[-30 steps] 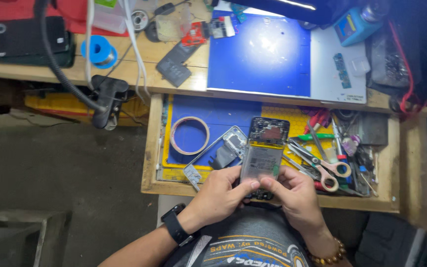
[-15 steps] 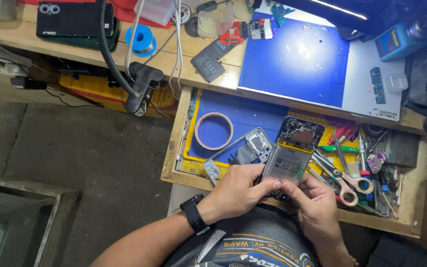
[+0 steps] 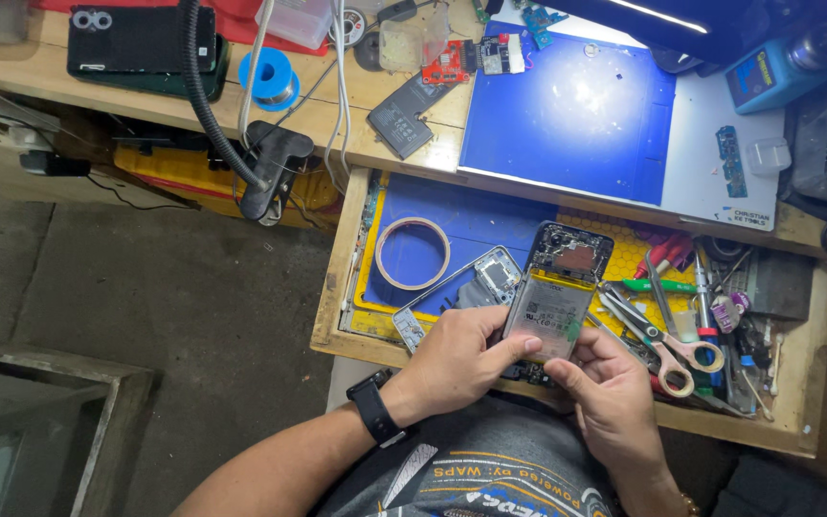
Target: The person uses tweezers to remove a black adhesive strip from the interior of a smartphone chassis. They then pick up a battery, peel off its protective film, and place it into the chassis. Finally, they handle a black rectangular component.
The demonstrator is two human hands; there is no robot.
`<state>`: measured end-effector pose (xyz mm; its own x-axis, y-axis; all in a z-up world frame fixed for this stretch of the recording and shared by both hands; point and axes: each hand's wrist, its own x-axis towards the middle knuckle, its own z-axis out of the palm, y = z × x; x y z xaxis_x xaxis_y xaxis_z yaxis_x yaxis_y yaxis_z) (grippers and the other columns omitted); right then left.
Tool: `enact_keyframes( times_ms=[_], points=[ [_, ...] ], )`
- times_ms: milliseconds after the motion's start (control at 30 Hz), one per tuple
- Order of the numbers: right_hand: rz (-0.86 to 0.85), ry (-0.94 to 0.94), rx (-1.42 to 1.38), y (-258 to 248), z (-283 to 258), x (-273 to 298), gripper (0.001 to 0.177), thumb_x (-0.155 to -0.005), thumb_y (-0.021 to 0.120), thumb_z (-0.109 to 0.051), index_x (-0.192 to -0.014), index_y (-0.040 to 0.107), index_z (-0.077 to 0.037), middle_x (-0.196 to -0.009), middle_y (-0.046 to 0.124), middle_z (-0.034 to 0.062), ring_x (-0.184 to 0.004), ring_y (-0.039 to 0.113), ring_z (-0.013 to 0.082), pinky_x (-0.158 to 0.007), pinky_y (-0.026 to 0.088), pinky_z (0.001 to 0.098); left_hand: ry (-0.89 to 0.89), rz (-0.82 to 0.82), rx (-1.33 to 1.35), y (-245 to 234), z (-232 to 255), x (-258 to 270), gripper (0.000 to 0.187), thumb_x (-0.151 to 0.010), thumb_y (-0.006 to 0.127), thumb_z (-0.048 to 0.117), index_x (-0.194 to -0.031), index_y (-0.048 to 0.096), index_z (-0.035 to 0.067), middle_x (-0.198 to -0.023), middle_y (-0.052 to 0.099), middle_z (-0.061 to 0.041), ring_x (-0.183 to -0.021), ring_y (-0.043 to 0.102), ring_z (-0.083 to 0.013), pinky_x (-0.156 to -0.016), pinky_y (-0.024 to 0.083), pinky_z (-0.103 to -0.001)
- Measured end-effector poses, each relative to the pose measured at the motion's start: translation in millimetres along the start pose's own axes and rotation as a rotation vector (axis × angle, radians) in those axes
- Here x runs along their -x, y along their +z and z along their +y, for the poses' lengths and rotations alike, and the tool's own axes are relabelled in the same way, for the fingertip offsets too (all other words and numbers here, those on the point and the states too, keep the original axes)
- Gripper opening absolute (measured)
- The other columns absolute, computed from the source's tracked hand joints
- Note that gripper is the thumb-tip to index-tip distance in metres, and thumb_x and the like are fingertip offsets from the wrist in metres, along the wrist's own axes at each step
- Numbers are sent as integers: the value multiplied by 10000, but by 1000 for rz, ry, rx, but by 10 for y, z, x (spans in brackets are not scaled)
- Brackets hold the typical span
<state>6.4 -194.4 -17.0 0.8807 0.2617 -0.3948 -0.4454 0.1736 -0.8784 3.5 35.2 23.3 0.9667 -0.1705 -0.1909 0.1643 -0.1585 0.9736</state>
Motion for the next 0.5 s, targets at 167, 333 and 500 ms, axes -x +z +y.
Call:
enact_keyframes(
  times_ms=[167,333,500],
  points=[
    [-13,-11,-36,-77,74,-14,222,-957,698,-14,-1152,650,79,-1042,746,151,-925,694,168,-831,526,292,-19,-36,20,19,14,38,321,-946,683,342,-949,719,23,-652,646,-94,-585,566,-121,-542,477,-326],
    [-21,-15,5,-1,22,-29,258,-927,676,-19,-1171,649,60,-1067,747,133,-972,698,152,-901,534,285,-6,1,8,21,-15,14,322,-954,685,333,-939,707,12,-668,663,-92,-591,608,-122,-559,489,-324],
    [-54,4,-24,-4,26,-24,265,-966,674,-19,-1202,646,97,-1091,739,146,-982,683,153,-895,519,285,5,42,50,44,-32,24,318,-959,672,332,-998,719,20,-715,701,-105,-626,651,-124,-581,507,-314]
  ],
)
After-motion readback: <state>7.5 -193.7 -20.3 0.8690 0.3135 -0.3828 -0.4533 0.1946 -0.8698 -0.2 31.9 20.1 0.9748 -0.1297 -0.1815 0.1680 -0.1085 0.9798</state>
